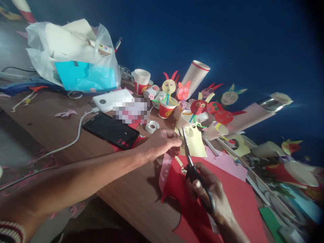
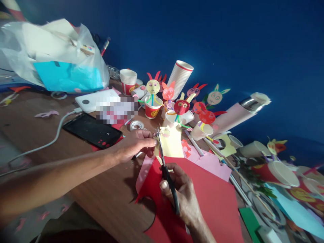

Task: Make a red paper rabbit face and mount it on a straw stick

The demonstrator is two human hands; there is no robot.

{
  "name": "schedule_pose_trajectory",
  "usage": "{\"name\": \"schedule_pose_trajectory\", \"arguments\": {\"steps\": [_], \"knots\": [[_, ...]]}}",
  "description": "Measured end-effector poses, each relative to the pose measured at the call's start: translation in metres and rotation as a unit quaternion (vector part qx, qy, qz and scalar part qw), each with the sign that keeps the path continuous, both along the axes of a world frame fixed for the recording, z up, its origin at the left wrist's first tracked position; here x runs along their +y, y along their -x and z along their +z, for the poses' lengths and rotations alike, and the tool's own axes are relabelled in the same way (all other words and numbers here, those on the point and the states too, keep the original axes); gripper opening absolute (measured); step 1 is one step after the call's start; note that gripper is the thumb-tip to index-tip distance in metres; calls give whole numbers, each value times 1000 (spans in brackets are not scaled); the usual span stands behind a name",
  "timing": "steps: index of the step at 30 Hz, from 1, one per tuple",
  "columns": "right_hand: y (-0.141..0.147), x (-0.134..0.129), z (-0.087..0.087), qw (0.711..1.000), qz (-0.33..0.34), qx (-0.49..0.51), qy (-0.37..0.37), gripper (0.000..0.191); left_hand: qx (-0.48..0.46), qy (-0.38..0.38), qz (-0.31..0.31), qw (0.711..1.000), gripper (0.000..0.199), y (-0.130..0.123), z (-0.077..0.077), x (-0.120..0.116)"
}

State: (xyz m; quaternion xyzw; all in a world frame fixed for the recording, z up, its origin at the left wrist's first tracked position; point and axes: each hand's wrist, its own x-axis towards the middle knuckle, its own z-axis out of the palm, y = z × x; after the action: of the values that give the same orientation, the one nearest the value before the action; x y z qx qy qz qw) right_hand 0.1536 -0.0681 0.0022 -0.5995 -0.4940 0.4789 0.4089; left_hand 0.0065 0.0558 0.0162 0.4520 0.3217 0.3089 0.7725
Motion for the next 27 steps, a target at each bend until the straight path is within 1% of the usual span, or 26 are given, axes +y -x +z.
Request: {"name": "schedule_pose_trajectory", "arguments": {"steps": [5, 9, 17, 23, 27], "knots": [[-4, -2, -3, 1000, 6, -1, -2, 39, 26, -14, -10, 1000, 11, 1, 0, 2], [-5, -2, -4, 1000, 9, -4, -1, 39, 43, -10, -22, 999, 11, 2, 1, 3], [-3, -3, 1, 1000, 0, -8, 13, 44, 54, -34, -42, 997, 7, 5, 0, 7], [-3, -4, 0, 1000, -3, 1, 18, 45, 56, -65, -72, 994, 6, 8, -1, 9], [-2, -4, 0, 1000, -8, 4, 21, 45, 57, -65, -83, 993, 8, 9, -1, 10]]}}
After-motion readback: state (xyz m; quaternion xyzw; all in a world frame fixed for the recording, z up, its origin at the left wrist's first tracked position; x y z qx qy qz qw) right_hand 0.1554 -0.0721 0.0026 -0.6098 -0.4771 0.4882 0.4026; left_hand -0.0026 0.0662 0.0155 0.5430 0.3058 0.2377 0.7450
